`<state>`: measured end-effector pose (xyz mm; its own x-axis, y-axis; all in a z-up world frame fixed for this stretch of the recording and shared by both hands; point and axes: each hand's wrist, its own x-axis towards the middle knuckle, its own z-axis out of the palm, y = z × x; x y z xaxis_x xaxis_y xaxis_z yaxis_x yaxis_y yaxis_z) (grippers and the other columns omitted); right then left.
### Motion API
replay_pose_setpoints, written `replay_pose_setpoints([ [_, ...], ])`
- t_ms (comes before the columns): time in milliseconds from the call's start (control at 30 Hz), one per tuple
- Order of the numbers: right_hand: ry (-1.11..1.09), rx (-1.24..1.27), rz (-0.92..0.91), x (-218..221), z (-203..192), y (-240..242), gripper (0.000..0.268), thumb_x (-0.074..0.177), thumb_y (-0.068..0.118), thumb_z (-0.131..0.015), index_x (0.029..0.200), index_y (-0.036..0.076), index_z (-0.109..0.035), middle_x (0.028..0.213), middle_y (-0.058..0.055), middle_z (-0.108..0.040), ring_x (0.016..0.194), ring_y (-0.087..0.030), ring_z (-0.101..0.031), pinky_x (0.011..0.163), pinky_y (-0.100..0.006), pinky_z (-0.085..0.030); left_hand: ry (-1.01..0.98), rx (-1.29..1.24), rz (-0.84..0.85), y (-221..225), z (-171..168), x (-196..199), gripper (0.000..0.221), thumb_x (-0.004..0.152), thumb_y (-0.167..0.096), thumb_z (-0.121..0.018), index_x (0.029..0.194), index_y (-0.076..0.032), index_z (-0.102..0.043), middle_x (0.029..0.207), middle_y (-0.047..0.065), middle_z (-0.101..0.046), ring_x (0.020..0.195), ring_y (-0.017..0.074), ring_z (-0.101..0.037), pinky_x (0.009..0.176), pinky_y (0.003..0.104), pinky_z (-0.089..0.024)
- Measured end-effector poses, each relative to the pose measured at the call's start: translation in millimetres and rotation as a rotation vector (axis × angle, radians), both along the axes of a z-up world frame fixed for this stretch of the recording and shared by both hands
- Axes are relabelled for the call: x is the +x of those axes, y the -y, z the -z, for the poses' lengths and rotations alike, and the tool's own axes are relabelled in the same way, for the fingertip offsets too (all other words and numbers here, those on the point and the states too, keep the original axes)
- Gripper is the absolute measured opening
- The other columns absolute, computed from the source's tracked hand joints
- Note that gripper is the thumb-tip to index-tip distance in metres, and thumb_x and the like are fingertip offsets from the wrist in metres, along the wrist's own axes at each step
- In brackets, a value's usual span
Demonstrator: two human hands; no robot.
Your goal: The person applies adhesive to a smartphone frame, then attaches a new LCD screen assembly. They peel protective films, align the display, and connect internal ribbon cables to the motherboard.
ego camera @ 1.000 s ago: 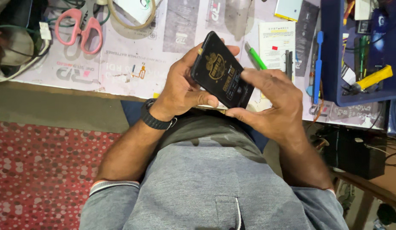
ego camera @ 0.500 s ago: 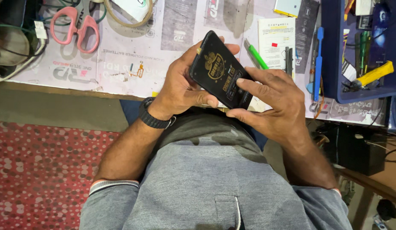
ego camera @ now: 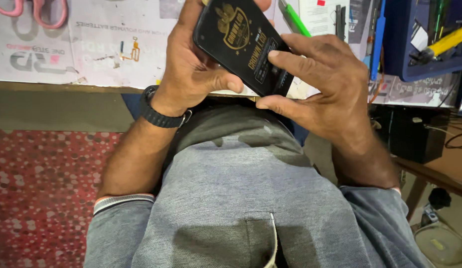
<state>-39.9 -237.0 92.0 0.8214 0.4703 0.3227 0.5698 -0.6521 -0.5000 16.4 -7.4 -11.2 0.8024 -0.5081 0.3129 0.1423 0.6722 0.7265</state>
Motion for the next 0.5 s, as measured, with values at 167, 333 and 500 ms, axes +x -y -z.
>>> replay_pose_setpoints([
  [167, -0.002, -0.004, 0.003, -0.8, -0.9, 0.6, 0.066, 0.076, 0.039, -0.098, 0.127, 0.005, -0.070, 0.128, -0.019, -0.069, 0.111, -0.030, -0.068, 0.094, -0.042, -0.056, 0.015, -0.038, -0.010, 3.0, 1.8, -1.0, 0.096, 0.089, -0.015, -0.096, 0.159, -0.012, -0.031, 0.153, 0.019, -0.054, 0.137, 0.0233, -0.060, 0.116, 0.038, -0.054],
  [333, 0.007, -0.014, -0.005, 1.1, -3.3, -1.4, 0.067, 0.077, 0.041, -0.097, 0.128, 0.006, -0.070, 0.128, -0.017, -0.069, 0.111, -0.029, -0.067, 0.094, -0.041, -0.055, 0.003, 0.023, -0.015, 2.4, 0.0, 1.5, 0.089, 0.085, -0.020, -0.096, 0.149, -0.005, -0.036, 0.146, 0.020, -0.059, 0.132, 0.0263, -0.066, 0.111, 0.040, -0.056],
  [500, 0.027, -0.098, 0.005, -0.8, -11.5, -2.7, 0.068, 0.072, 0.042, -0.095, 0.124, 0.004, -0.071, 0.125, -0.018, -0.070, 0.105, -0.029, -0.067, 0.090, -0.043, -0.051, 0.017, 0.003, -0.025, 2.7, -4.7, 0.7, 0.084, 0.089, -0.022, -0.095, 0.147, -0.004, -0.038, 0.143, 0.017, -0.061, 0.137, 0.0279, -0.064, 0.115, 0.040, -0.055],
])
